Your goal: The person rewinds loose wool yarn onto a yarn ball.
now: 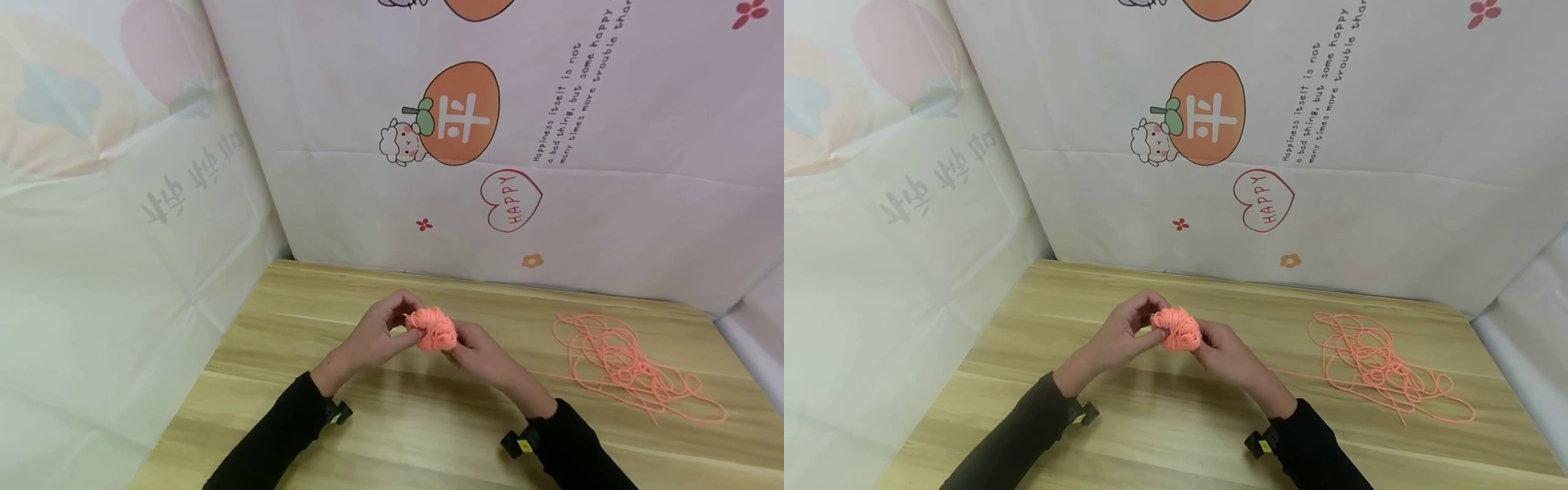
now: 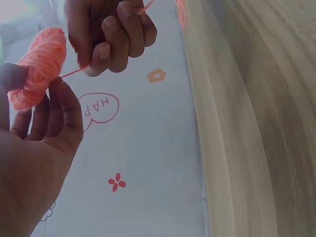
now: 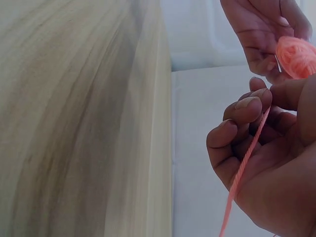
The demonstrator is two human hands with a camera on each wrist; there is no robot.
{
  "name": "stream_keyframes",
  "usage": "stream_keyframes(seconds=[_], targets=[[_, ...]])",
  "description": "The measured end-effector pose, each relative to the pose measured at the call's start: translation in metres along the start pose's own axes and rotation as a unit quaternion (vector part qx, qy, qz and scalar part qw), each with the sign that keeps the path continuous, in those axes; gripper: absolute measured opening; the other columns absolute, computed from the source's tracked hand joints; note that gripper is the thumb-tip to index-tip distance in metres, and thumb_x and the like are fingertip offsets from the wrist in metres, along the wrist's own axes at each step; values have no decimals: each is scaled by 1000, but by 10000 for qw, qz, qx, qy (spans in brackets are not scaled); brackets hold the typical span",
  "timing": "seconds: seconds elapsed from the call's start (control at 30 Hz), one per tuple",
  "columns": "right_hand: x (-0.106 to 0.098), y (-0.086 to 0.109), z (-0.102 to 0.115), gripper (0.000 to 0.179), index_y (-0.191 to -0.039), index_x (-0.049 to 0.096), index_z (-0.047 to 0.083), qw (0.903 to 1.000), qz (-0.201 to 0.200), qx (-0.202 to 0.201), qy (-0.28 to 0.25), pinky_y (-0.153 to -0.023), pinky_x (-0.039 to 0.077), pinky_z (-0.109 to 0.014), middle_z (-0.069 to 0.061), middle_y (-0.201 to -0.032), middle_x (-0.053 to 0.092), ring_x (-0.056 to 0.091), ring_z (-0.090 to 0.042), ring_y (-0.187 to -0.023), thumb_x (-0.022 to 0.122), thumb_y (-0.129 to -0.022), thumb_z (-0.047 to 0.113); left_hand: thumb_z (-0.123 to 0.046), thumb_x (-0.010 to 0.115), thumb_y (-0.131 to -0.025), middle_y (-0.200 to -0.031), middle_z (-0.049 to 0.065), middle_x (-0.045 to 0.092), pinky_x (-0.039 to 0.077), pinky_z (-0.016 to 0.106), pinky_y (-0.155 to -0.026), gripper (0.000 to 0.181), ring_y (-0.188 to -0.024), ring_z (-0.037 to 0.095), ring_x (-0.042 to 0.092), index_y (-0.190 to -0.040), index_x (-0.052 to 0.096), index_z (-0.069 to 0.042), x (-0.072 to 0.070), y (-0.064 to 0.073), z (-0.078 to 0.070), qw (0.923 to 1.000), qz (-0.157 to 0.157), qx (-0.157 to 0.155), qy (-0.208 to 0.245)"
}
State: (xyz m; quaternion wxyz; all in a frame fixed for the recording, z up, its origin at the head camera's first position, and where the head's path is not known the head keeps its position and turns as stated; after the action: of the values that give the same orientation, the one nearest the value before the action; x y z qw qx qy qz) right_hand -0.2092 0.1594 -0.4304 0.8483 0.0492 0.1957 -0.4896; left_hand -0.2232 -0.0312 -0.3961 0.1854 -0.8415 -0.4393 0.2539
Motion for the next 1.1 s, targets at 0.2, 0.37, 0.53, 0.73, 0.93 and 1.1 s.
stream_keyframes(seconds=[0.2, 0.37, 0.53, 0.73, 0.93, 1.1], targets=[[3, 1, -14, 18, -98, 64, 18, 9980, -168, 5, 605, -45, 36, -21, 1, -61, 46, 38, -7, -50, 48, -104, 19, 8, 64, -87, -100, 6, 58, 54, 37, -70, 22, -88, 23, 57, -104, 54, -2, -4, 0, 6, 9990, -362, -218, -150], [6, 6, -2, 20, -93, 64, 18, 9944, -244, -86, 1021, -48, 33, -20, 3, -61, 46, 36, -6, -51, 49, -103, 10, 4, 67, -87, -100, 3, 59, 54, 40, -70, 24, -87, 22, 57, -106, 56, -6, -7, 2, 26, 9969, -622, -345, -348], [7, 11, 8, 20, -88, 63, 17, 9920, -270, -273, 1205, -49, 32, -20, 3, -62, 44, 36, -6, -53, 52, -101, 7, -5, 69, -87, -98, -2, 60, 55, 34, -68, 25, -84, 15, 59, -107, 57, -14, -11, 4, 38, 9939, -773, -501, -612], [8, 15, 6, 18, -88, 60, 26, 9860, -243, -613, 1529, -50, 37, -21, 8, -68, 50, 42, -5, -57, 53, -102, 18, -8, 68, -86, -93, -3, 60, 52, 32, -61, 23, -76, 14, 57, -105, 58, -16, -13, 6, 39, 9927, -730, -572, -772], [8, 20, 16, 18, -86, 58, 28, 9819, -428, -811, 1655, -50, 40, -24, 10, -69, 50, 44, -6, -59, 51, -103, 25, -1, 69, -84, -92, 2, 59, 41, 25, -54, 25, -71, 22, 52, -104, 58, -11, -9, 6, 27, 9923, -603, -667, -846], [6, 23, 26, 18, -87, 58, 27, 9819, -470, -884, 1607, -49, 40, -25, 9, -70, 49, 44, -6, -59, 50, -103, 25, 7, 67, -83, -92, 12, 59, 37, 25, -54, 25, -74, 30, 53, -103, 57, -1, -5, 4, 9, 9940, -477, -649, -739]])
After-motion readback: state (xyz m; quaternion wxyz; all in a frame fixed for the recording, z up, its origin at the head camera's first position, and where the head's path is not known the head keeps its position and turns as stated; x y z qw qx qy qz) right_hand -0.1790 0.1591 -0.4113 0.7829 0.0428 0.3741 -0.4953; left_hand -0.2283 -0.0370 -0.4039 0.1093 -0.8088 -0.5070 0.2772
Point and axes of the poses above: each hand's wrist, its own y-axis away from the middle knuckle, its own x-axis out of the palm, z = x × y, the point moved 3 cm from there along -y, towards the middle knuckle
